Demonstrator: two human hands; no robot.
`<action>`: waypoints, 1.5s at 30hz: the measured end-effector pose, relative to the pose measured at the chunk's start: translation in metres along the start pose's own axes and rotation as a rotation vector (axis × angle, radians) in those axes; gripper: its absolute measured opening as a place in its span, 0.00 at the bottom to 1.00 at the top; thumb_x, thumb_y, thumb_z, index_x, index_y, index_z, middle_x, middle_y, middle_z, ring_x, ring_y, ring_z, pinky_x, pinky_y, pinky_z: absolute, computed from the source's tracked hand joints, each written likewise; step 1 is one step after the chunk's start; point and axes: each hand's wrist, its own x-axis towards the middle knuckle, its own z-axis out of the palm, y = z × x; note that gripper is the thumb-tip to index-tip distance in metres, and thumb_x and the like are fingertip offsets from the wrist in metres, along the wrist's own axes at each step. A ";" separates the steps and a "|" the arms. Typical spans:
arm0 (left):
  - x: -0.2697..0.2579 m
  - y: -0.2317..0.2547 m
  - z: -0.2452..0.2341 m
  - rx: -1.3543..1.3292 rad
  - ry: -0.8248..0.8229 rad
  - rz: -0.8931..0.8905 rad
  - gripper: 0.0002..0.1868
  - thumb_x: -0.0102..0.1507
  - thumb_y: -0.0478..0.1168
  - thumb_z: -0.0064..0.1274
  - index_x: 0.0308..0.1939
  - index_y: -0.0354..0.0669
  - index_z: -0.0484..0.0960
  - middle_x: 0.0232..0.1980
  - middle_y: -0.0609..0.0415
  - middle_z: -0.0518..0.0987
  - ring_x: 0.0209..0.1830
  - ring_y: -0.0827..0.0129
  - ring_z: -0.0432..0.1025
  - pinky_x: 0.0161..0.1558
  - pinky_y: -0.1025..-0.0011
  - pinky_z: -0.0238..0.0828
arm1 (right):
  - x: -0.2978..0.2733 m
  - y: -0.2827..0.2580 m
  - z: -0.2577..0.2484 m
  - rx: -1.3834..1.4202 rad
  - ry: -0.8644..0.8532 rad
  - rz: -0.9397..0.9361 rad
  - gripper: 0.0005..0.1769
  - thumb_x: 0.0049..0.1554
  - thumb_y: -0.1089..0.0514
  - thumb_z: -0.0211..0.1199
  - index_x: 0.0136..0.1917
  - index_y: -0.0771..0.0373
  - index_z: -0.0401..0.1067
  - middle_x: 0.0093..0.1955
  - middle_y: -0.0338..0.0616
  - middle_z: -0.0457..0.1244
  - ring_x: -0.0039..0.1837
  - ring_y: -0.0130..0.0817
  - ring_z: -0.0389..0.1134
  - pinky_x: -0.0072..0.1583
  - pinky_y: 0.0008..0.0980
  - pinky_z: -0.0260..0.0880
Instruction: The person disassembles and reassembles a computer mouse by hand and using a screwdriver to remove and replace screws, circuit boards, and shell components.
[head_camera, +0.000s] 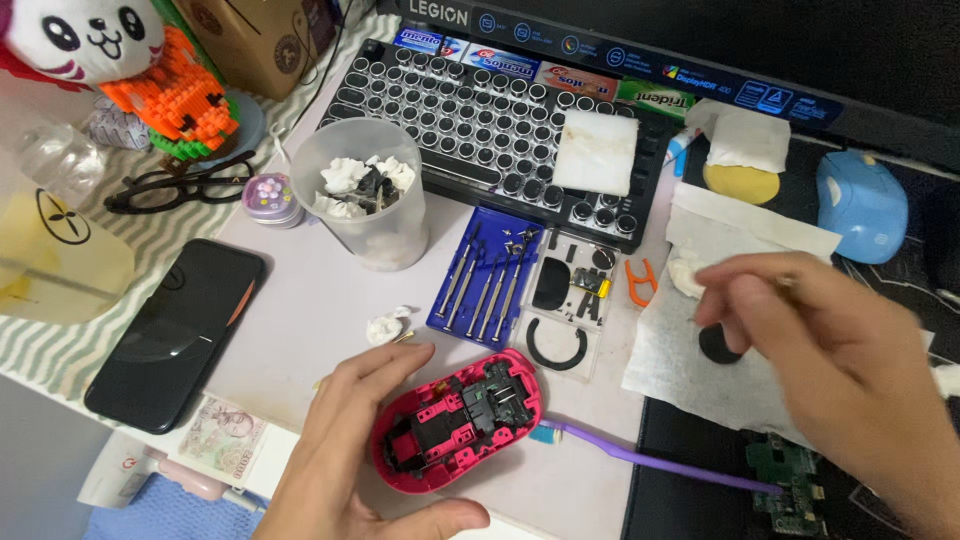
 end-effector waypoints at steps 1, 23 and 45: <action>0.000 0.000 0.003 -0.002 -0.001 0.001 0.55 0.45 0.65 0.70 0.72 0.48 0.70 0.72 0.47 0.71 0.77 0.58 0.65 0.70 0.60 0.58 | 0.007 0.002 0.002 -0.003 0.001 0.001 0.15 0.68 0.63 0.50 0.55 0.65 0.79 0.42 0.41 0.72 0.39 0.27 0.65 0.51 0.24 0.66; -0.010 -0.005 0.018 -0.323 0.542 0.160 0.33 0.66 0.65 0.43 0.52 0.36 0.79 0.51 0.44 0.82 0.52 0.62 0.77 0.51 0.71 0.70 | 0.076 0.023 0.058 -0.870 -0.607 -0.351 0.11 0.57 0.51 0.56 0.34 0.55 0.67 0.37 0.35 0.64 0.42 0.41 0.68 0.46 0.44 0.67; 0.009 0.079 0.030 -0.282 0.511 0.336 0.09 0.59 0.35 0.64 0.44 0.41 0.87 0.40 0.51 0.84 0.39 0.68 0.78 0.45 0.77 0.75 | -0.014 -0.033 0.039 0.925 -0.813 0.075 0.10 0.65 0.58 0.58 0.44 0.67 0.69 0.30 0.42 0.56 0.35 0.32 0.54 0.41 0.33 0.53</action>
